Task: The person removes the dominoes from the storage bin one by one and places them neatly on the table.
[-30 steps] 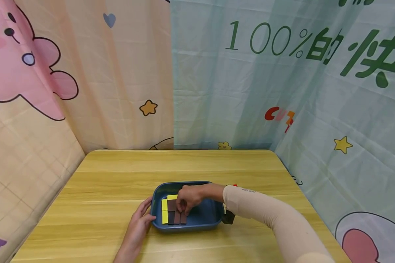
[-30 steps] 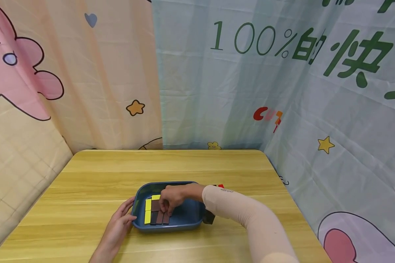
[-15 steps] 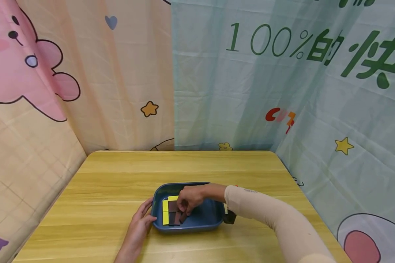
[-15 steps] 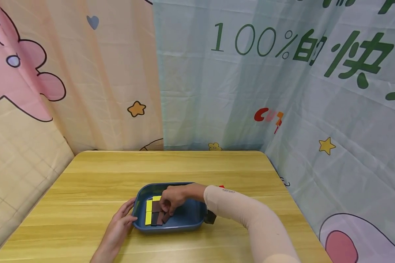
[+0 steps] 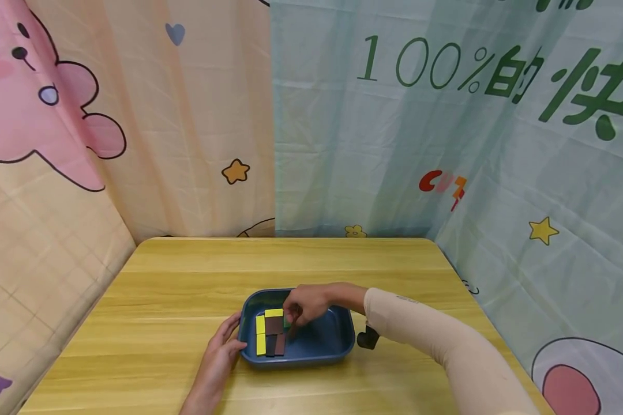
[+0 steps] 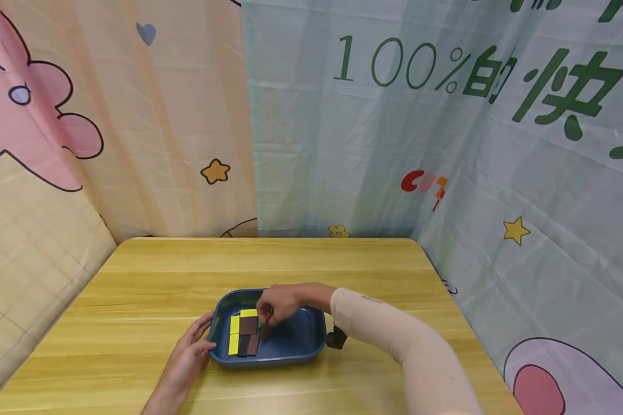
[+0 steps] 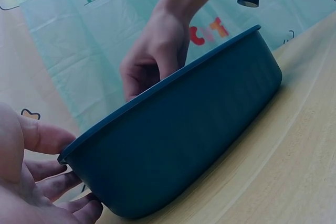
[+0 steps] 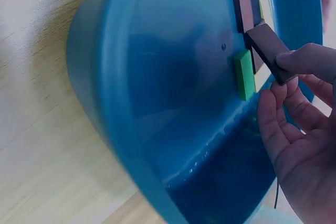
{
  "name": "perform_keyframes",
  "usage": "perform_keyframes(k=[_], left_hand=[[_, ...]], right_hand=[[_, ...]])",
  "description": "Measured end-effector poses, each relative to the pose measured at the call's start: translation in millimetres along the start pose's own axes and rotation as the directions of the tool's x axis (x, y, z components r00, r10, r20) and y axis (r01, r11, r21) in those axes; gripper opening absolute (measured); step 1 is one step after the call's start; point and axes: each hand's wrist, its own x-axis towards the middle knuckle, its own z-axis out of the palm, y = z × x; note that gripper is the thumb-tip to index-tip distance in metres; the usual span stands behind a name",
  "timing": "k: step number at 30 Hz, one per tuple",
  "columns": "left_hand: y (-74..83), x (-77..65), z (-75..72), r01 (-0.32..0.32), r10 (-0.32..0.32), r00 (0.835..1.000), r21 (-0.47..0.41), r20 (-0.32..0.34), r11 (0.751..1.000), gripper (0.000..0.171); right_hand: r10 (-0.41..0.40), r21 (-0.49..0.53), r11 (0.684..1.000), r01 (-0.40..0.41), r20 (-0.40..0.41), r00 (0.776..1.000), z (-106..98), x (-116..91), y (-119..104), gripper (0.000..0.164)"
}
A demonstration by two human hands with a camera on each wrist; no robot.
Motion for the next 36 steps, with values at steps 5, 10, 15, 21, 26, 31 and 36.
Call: perform_keyframes(k=[5,10,15,21,26,31,36], left_hand=[[-0.5,0.6,0.1,-0.003,0.003,1.0,-0.006,0.0,1.0,0.066],[0.1,0.7,1.8,-0.008,0.008,1.0,-0.015,-0.001,1.0,0.066],[0.3,0.2,1.3,-0.011,0.011,1.0,-0.019,-0.005,1.0,0.066],[0.4,-1.5,1.4,-0.004,0.004,1.0,-0.013,-0.001,1.0,0.066],[-0.8,-3.2,1.4,0.004,-0.004,1.0,-0.005,-0.001,1.0,0.066],[-0.9,-3.6,1.1,-0.002,0.002,1.0,-0.007,-0.004,1.0,0.065],[-0.3,-3.2,1.2,-0.009,0.009,1.0,-0.011,-0.001,1.0,0.066]], right_hand=[[0.015,0.043,0.999,-0.013,-0.042,0.999,-7.4,-14.0,1.0,0.012],[0.033,0.062,0.998,-0.027,-0.091,0.995,-20.2,-33.5,3.2,0.016],[0.067,0.13,0.99,-0.049,-0.144,0.987,-29.1,-51.9,8.0,0.02],[0.134,0.246,0.966,-0.085,-0.194,0.972,-29.7,-71.8,17.3,0.025],[0.177,0.31,0.945,-0.103,-0.223,0.959,-29.4,-89.1,25.5,0.025],[0.214,0.403,0.91,-0.101,-0.245,0.946,-29.5,-106.2,36.0,0.019],[0.249,0.437,0.895,-0.094,-0.314,0.916,-29.5,-124.8,57.3,0.017]])
